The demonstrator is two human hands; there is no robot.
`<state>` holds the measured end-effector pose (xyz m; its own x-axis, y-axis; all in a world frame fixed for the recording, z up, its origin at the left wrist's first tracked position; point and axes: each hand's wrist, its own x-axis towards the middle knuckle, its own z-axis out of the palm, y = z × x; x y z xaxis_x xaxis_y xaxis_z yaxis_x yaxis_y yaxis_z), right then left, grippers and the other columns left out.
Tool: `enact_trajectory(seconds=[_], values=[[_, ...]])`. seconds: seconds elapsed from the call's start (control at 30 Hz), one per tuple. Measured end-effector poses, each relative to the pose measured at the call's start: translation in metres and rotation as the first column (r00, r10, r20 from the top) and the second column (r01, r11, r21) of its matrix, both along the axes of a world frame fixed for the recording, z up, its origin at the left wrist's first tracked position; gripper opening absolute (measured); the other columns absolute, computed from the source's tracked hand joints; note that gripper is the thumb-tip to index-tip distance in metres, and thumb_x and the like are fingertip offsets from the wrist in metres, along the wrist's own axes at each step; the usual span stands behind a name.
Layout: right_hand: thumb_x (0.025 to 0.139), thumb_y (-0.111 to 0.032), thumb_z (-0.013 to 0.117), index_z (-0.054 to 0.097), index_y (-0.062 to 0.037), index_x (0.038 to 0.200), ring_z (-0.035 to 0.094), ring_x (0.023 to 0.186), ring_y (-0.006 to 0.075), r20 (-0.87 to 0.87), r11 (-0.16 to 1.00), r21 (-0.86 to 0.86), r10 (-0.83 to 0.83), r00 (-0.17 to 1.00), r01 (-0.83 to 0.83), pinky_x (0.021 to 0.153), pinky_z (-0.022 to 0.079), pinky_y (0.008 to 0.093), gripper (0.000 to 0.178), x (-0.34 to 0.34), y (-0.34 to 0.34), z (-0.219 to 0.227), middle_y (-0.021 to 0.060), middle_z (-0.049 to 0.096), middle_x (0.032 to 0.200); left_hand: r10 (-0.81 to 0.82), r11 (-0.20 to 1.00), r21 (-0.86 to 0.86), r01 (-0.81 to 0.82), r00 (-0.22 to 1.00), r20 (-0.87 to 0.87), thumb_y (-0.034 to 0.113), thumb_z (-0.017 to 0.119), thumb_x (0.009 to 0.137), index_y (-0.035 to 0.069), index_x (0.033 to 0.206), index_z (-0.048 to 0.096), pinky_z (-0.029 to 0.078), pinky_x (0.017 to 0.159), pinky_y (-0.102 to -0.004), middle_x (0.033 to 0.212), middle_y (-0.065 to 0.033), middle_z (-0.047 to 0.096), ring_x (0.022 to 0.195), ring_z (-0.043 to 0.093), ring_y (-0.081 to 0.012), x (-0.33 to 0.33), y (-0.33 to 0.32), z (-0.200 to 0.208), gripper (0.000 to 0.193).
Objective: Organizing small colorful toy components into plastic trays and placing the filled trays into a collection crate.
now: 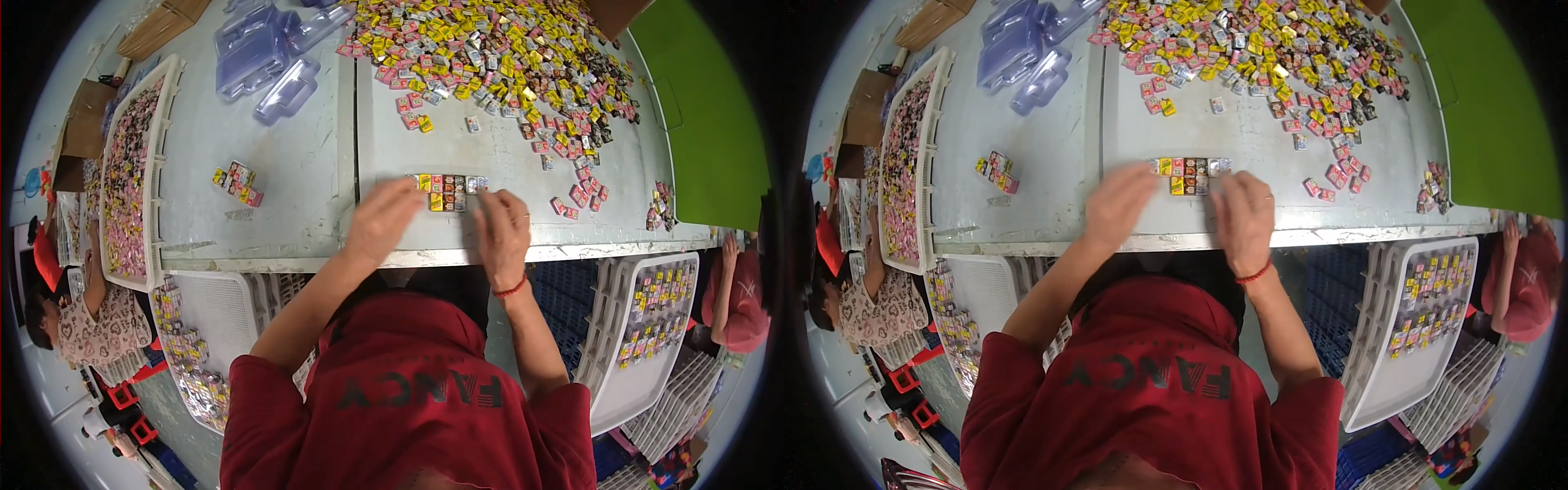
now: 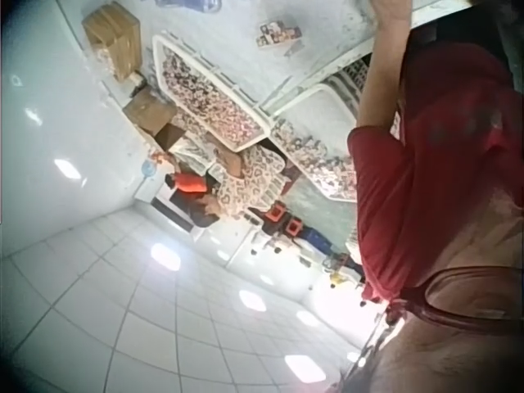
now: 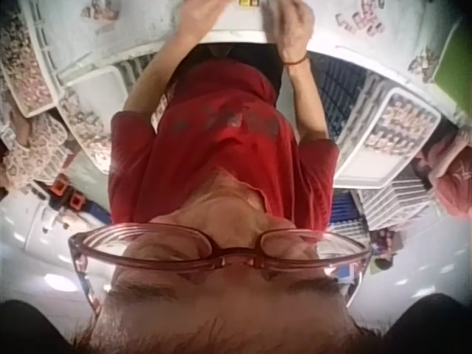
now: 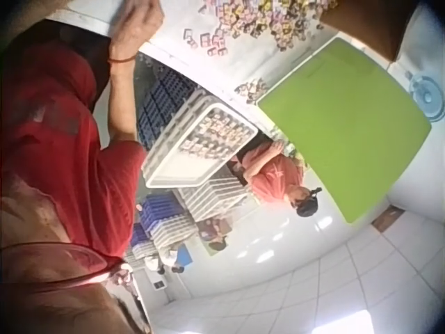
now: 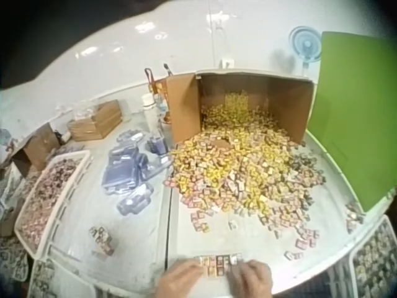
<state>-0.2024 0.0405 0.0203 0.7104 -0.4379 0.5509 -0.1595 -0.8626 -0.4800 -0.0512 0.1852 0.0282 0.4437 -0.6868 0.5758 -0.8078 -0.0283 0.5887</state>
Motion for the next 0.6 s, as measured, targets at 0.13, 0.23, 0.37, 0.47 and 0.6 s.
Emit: enact_trajectory(seconds=[0.13, 0.23, 0.37, 0.47, 0.6], values=[[0.083, -0.004, 0.066, 0.063, -0.0008, 0.107, 0.063, 0.077, 0.0271, -0.182, 0.956, 0.202, -0.177, 0.967, 0.213, 0.067, 0.051, 0.0327, 0.025, -0.001, -0.018, 0.003, 0.0147, 0.063, 0.098, 0.277, 0.939, 0.292, -0.181, 0.901, -0.335, 0.011, 0.063, 0.087, -0.002, 0.102, 0.066, 0.052, 0.066, -0.0311, 0.089, -0.0138, 0.069, 0.07, 0.065, -0.0197, 0.024, 0.018, -0.009, 0.02], [0.084, -0.006, 0.065, 0.062, -0.0006, 0.109, 0.065, 0.072, 0.0259, -0.246, 0.961, 0.179, -0.165, 0.955, 0.212, 0.064, 0.052, 0.0324, 0.026, 0.006, -0.021, -0.002, 0.0153, 0.065, 0.095, 0.257, 0.935, 0.332, -0.125, 0.884, -0.392, 0.014, 0.064, 0.088, -0.002, 0.11, 0.063, 0.05, 0.059, -0.0299, 0.082, -0.0135, 0.069, 0.06, 0.063, -0.0156, 0.019, 0.007, -0.009, 0.027], [0.085, -0.006, 0.065, 0.061, -0.0013, 0.111, 0.063, 0.067, 0.0199, -0.206, 0.967, 0.194, -0.126, 0.97, 0.167, 0.061, 0.05, 0.0305, 0.027, 0.013, -0.027, -0.013, 0.0123, 0.066, 0.087, 0.267, 0.917, 0.392, -0.068, 0.837, -0.478, 0.016, 0.063, 0.088, -0.003, 0.115, 0.06, 0.049, 0.055, -0.0281, 0.081, -0.0126, 0.069, 0.056, 0.062, -0.0143, 0.023, 0.003, -0.002, 0.033], [0.081, -0.009, 0.066, 0.063, -0.0052, 0.108, 0.066, 0.073, 0.03, -0.292, 0.804, 0.568, -0.003, 0.956, 0.176, 0.067, 0.052, 0.0354, 0.027, 0.024, -0.031, -0.009, 0.0159, 0.067, 0.084, 0.334, 0.908, 0.419, -0.02, 0.641, -0.691, 0.017, 0.063, 0.088, -0.004, 0.115, 0.059, 0.048, 0.053, -0.0282, 0.08, -0.0123, 0.068, 0.056, 0.061, -0.0139, 0.025, 0.014, -0.001, 0.034], [0.087, -0.007, 0.064, 0.062, -0.0004, 0.111, 0.054, 0.06, 0.0059, -0.226, 0.767, 0.639, 0.122, 0.966, 0.052, 0.05, 0.043, 0.0216, 0.026, 0.027, -0.045, -0.021, 0.0013, 0.063, 0.076, 0.243, 0.943, 0.317, 0.105, 0.433, -0.868, 0.024, 0.064, 0.088, -0.003, 0.104, 0.065, 0.047, 0.051, -0.0306, 0.072, -0.0116, 0.066, 0.056, 0.061, -0.013, 0.034, 0.024, -0.008, 0.031]])
